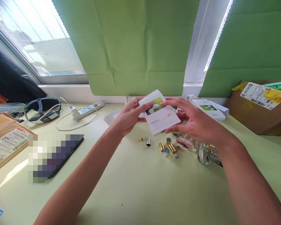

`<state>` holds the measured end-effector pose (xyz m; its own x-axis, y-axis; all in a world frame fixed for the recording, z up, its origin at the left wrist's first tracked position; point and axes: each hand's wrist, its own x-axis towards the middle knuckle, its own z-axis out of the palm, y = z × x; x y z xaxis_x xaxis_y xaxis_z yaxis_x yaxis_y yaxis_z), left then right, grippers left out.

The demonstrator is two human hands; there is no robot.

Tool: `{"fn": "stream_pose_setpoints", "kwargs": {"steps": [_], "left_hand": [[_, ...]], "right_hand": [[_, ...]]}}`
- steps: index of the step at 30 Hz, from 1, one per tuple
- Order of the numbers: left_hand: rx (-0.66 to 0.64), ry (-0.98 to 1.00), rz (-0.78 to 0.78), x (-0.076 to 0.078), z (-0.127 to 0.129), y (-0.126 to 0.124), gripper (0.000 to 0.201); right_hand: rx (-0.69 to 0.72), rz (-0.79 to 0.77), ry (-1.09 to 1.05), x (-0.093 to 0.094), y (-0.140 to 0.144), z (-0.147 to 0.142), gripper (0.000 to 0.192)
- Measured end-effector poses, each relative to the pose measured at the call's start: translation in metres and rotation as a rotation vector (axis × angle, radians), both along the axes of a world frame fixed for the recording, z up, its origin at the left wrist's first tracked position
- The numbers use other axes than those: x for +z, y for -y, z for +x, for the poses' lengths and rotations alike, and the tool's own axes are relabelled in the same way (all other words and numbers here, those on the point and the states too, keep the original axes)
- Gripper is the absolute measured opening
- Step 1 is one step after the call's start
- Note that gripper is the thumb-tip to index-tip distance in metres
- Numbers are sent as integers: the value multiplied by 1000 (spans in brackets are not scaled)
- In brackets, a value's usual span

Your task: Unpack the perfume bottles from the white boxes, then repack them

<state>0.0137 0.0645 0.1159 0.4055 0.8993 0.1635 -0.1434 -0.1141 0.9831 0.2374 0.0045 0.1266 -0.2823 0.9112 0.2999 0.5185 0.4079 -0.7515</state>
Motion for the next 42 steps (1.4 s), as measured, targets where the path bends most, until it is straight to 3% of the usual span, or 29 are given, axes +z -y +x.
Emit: {"fn": "stream_pose_setpoints", "kwargs": {"steps": [4,9,13,19,23,26,35,42], "left_hand": [[-2,2,14,3,-1,0,42],[29,-44,109,6,-9,-6,43],[91,-181,222,3,-18,-17,46],[140,-398,356,-14,-25,-32,41],[199,-604,415,-25,-29,-39,48],[209,-743,441,-29,-33,-42,43],[235,-857,402,-27,-38,-44,34],[205,-858,493,-19,-41,-43,22]], "right_hand": [[-13,-16,14,5,6,-6,61],[-32,-126,133,16,14,-7,74],[-227,-69,212,13,7,12,63],[-453,-51,230,-6,-14,47,50],[-525,-79,307,-24,-29,59,41],[-538,-136,392,-37,-36,60,44],[-567,-225,517,-64,-51,63,66],[-565,-267,588,-70,-56,65,67]]}}
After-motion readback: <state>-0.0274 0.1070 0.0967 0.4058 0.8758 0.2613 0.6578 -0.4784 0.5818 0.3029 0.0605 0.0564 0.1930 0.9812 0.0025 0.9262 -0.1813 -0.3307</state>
